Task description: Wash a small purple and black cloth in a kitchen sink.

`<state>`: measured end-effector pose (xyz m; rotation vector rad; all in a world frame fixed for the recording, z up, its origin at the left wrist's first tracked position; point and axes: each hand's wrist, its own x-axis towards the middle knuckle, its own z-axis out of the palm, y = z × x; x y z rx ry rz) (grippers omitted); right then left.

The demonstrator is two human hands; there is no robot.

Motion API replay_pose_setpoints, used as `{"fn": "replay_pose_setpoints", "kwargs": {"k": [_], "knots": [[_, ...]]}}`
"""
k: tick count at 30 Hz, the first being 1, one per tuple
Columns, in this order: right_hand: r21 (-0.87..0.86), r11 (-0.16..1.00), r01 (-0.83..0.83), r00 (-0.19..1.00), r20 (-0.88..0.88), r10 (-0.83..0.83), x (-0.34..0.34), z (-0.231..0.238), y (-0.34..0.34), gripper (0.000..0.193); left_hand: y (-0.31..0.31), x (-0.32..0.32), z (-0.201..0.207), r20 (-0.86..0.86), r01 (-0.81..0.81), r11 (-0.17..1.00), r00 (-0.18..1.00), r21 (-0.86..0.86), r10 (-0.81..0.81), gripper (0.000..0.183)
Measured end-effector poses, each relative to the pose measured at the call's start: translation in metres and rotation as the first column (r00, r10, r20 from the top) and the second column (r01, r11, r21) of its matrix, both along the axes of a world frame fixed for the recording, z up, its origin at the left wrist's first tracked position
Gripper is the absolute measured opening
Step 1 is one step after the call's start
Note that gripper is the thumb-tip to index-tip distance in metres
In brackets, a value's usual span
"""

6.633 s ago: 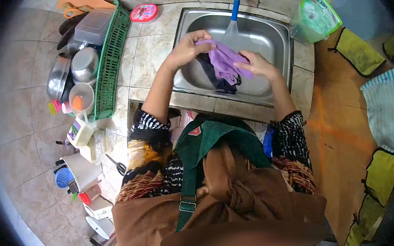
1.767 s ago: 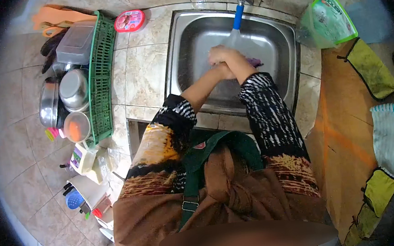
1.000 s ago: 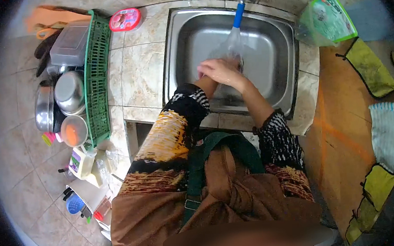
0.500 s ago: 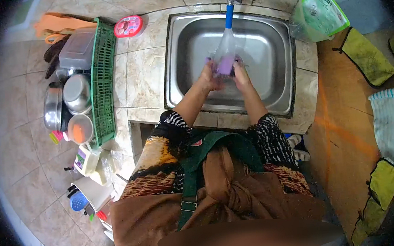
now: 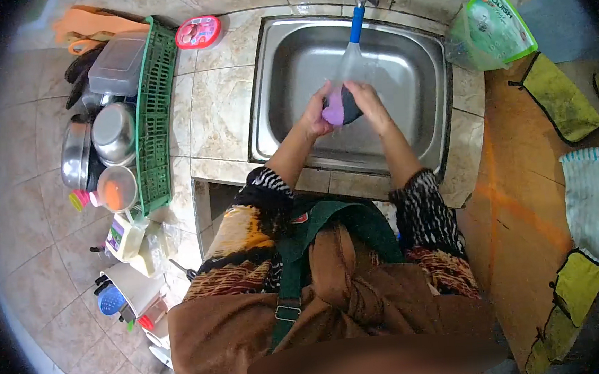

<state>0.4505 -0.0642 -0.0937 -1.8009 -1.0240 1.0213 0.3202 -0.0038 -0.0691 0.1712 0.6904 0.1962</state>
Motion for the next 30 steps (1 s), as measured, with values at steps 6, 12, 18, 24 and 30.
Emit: {"fn": "replay_pose_setpoints", "kwargs": {"k": [6, 12, 18, 24, 30], "knots": [[0.100, 0.994, 0.031, 0.616, -0.786, 0.060, -0.018, -0.029, 0.007, 0.038, -0.011, -0.014, 0.045, -0.333, 0.449, 0.825, 0.880, 0.343, -0.340, 0.038], [0.530, 0.605, 0.594, 0.339, -0.847, 0.410, -0.067, -0.059, -0.014, 0.074, -0.034, -0.001, 0.037, 0.036, 0.014, 0.998, 0.999, -0.060, -0.012, 0.038], [0.354, 0.917, 0.182, 0.125, -0.934, 0.336, -0.047, -0.047, -0.014, 0.059, -0.036, -0.024, 0.021, 0.133, -0.109, 0.854, 0.970, -0.508, 0.204, 0.012], [-0.219, 0.975, 0.041, 0.440, -0.872, -0.214, -0.067, -0.042, -0.003, 0.028, -0.024, -0.050, 0.007, -0.026, 0.278, 0.932, 0.956, -0.234, -0.291, 0.020], [-0.178, 0.984, 0.020, 0.579, -0.800, -0.156, -0.093, -0.040, 0.030, 0.024, -0.021, -0.067, 0.016, -0.354, 0.527, 0.850, 0.794, -0.004, -0.494, 0.022]]}}
